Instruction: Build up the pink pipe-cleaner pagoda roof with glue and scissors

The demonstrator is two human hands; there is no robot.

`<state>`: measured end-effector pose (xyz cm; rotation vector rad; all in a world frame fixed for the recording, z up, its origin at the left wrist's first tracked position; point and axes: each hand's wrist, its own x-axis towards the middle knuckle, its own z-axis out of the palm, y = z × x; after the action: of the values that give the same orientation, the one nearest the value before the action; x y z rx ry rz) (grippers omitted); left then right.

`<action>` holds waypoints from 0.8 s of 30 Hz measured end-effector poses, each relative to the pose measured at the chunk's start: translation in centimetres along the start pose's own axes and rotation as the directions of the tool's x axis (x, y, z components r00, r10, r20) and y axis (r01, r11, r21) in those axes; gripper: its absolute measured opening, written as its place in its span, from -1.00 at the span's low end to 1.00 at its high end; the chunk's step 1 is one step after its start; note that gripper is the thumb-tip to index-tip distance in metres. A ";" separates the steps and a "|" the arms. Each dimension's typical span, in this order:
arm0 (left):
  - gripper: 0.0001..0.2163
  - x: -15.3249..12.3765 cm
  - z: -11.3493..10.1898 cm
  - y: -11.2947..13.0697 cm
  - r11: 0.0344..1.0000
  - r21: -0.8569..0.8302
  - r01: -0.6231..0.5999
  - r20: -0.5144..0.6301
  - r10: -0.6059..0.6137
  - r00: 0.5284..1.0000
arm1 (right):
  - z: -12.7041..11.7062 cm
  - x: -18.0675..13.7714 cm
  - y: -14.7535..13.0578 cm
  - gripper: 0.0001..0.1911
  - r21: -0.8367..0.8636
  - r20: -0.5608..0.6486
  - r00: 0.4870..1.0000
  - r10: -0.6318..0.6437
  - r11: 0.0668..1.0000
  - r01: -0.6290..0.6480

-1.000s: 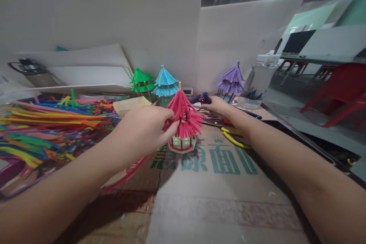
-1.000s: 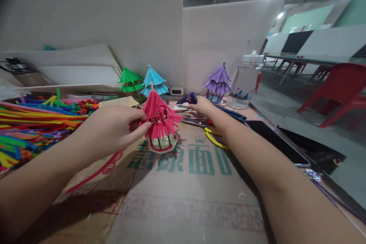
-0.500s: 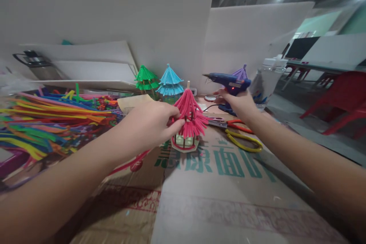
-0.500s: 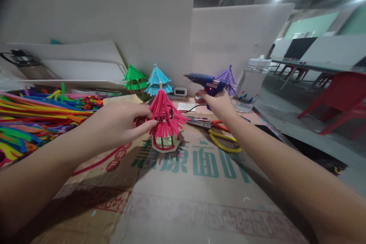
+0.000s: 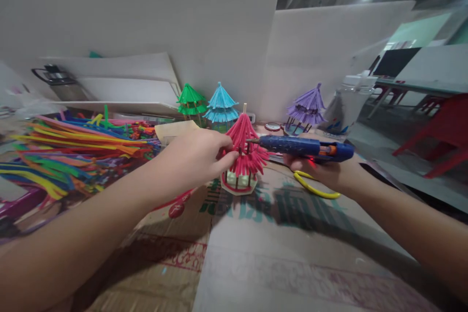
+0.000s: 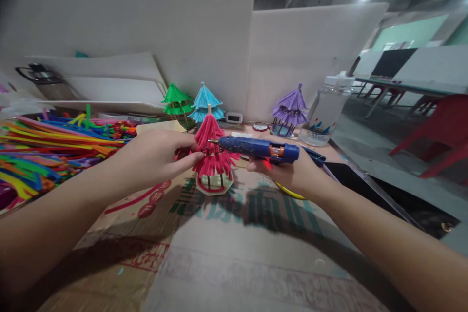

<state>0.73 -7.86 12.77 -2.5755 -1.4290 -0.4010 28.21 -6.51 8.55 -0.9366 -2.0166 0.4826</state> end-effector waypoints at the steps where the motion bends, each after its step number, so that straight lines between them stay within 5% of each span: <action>1: -0.72 0.0 0.0 0.0 1.000 -0.003 -0.002 0.002 0.002 1.000 | 0.0 0.0 0.0 -0.75 -0.005 0.033 0.999 0.004 1.000 -0.004; 24: -0.69 0.0 0.1 0.1 0.998 -0.022 -0.061 -0.025 0.060 0.998 | 1.6 -0.1 -1.3 -0.75 -0.056 -0.081 0.997 -0.006 0.998 0.002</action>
<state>0.84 -7.87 12.68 -2.6154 -1.3427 -0.4415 26.38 -7.45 8.39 -0.9707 -1.9665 0.3820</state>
